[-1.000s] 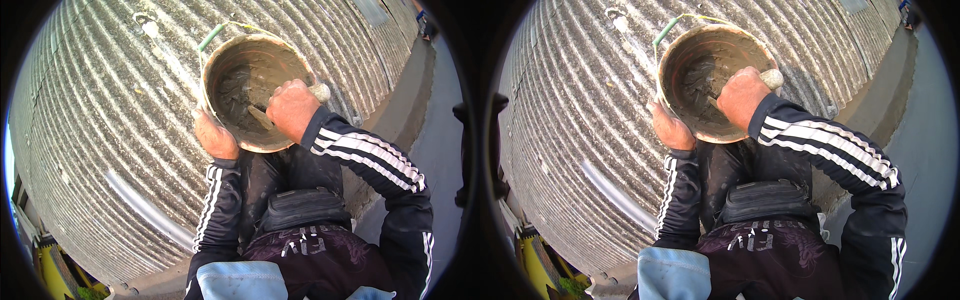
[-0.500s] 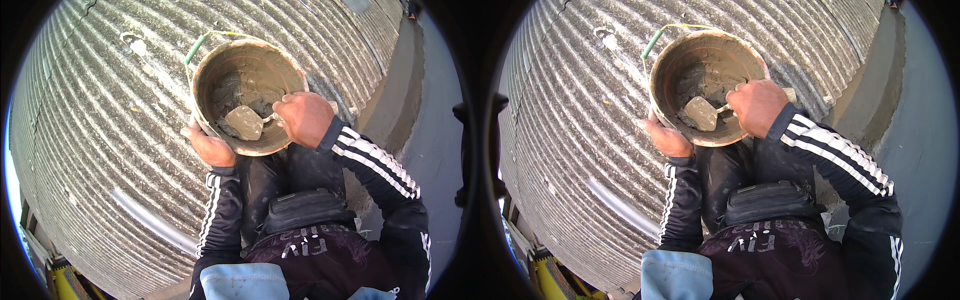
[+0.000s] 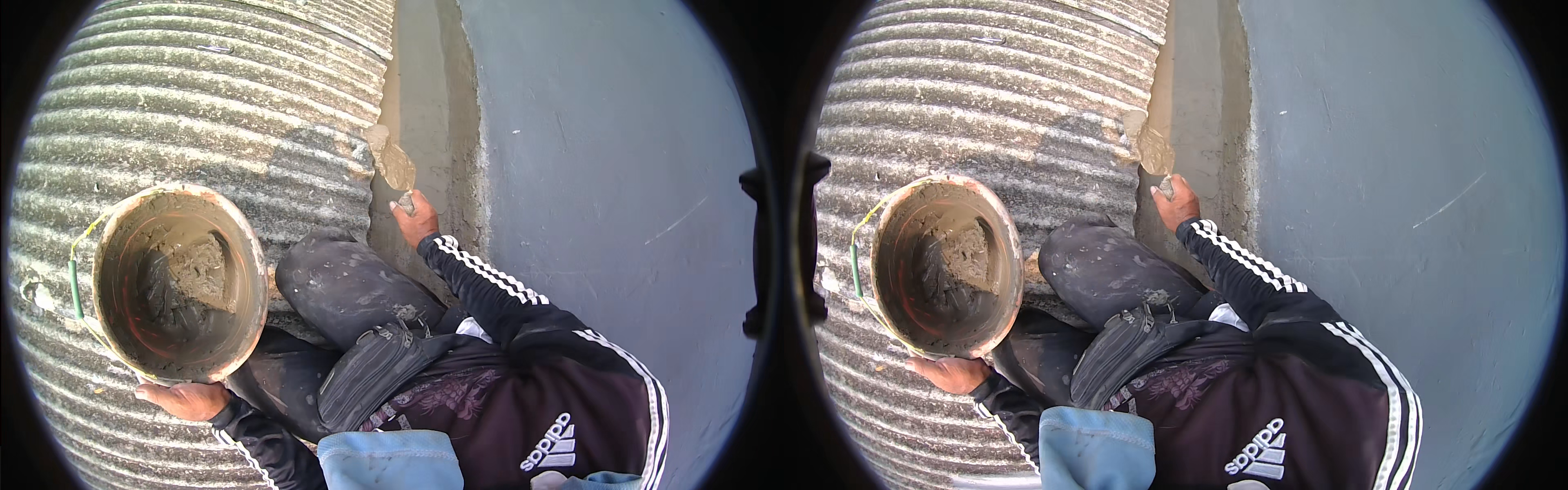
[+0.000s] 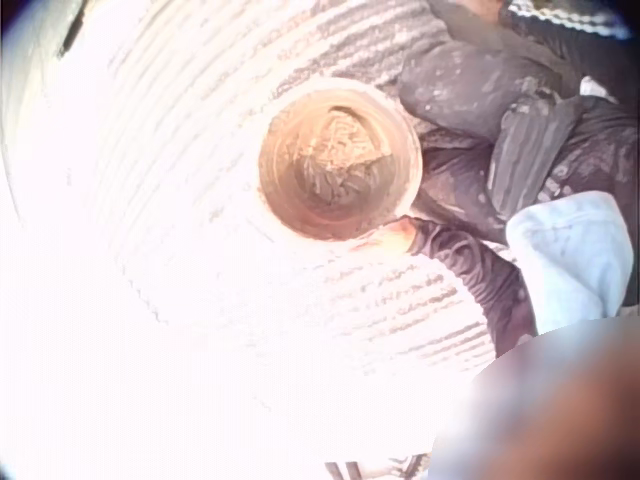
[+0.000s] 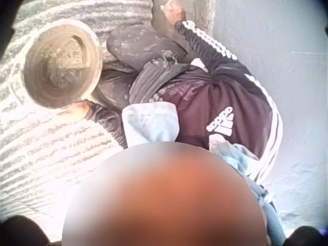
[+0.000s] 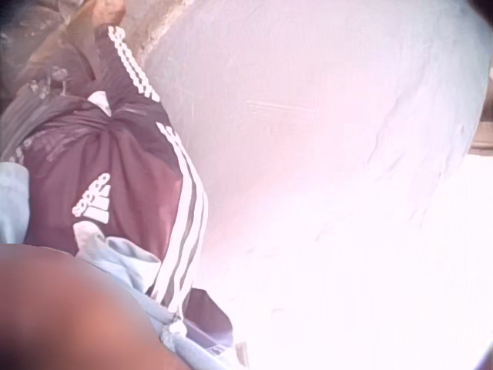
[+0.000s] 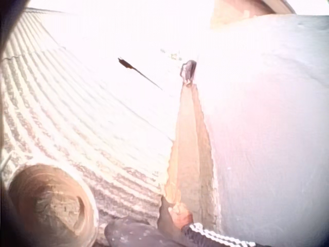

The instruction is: The person scoops cement from a bucket with a trowel and spreads it along the junction between a corrugated roof and a wall. They repeatedly smooth the cement to create a continuous seal along the edge.

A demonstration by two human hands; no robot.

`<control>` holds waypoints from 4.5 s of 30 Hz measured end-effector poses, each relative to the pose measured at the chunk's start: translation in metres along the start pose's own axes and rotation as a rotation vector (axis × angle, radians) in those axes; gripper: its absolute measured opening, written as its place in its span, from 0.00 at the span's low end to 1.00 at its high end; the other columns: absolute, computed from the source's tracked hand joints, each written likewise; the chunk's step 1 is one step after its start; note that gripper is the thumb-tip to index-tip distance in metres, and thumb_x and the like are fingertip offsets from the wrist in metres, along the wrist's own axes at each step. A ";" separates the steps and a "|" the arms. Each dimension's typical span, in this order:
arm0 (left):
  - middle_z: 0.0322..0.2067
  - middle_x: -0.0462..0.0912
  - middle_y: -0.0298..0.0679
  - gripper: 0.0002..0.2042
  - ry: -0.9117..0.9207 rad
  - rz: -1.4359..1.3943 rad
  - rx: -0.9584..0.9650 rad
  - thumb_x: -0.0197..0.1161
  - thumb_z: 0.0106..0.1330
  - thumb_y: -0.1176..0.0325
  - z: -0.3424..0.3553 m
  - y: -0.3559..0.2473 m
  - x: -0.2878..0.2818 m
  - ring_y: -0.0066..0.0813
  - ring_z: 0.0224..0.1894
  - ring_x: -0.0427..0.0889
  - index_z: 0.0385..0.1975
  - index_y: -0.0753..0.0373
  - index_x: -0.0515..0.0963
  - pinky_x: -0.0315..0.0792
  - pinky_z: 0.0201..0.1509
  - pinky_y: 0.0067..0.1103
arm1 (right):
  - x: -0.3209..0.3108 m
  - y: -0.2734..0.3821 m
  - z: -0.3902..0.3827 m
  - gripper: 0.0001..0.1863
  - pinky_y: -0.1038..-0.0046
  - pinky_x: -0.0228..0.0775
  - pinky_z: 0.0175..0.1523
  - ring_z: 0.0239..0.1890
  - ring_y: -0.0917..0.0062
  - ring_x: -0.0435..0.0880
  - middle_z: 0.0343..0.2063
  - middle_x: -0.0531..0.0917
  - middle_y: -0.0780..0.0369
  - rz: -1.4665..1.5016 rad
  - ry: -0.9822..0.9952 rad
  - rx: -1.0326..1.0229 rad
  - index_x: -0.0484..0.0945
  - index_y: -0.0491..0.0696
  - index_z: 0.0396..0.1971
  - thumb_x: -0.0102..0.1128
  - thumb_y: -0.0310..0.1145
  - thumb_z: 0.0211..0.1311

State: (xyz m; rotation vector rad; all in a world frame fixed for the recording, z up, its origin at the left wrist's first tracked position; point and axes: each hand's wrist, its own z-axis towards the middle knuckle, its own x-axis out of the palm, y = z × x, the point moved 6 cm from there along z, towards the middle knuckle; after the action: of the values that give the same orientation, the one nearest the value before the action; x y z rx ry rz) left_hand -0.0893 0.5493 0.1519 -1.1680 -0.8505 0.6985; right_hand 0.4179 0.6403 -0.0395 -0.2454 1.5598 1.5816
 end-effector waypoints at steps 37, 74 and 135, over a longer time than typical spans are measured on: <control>0.72 0.64 0.49 0.33 -0.003 0.165 0.012 0.38 0.83 0.46 0.009 0.011 -0.019 0.40 0.68 0.68 0.72 0.71 0.61 0.59 0.75 0.37 | 0.027 -0.258 0.023 0.15 0.58 0.81 0.27 0.24 0.65 0.83 0.27 0.81 0.59 0.318 0.176 1.140 0.77 0.45 0.46 0.63 0.40 0.70; 0.72 0.63 0.52 0.36 -0.147 0.090 -0.070 0.36 0.82 0.42 -0.007 0.002 0.002 0.43 0.69 0.67 0.73 0.71 0.60 0.58 0.76 0.39 | 0.013 -0.213 0.019 0.15 0.55 0.84 0.33 0.30 0.65 0.84 0.36 0.81 0.57 0.488 0.157 1.228 0.72 0.46 0.53 0.57 0.37 0.73; 0.52 0.83 0.49 0.18 -0.040 0.676 0.675 0.48 0.83 0.67 -0.001 0.006 -0.032 0.34 0.53 0.80 0.61 0.73 0.75 0.70 0.63 0.28 | -0.025 0.144 0.120 0.09 0.78 0.68 0.27 0.23 0.81 0.72 0.25 0.76 0.67 0.301 0.521 -0.313 0.76 0.47 0.44 0.49 0.34 0.73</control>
State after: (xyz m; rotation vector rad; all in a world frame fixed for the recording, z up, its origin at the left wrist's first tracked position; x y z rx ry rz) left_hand -0.1056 0.5235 0.1397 -0.8024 -0.1795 1.4332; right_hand 0.3857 0.7607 0.1029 -0.6637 1.7890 2.1213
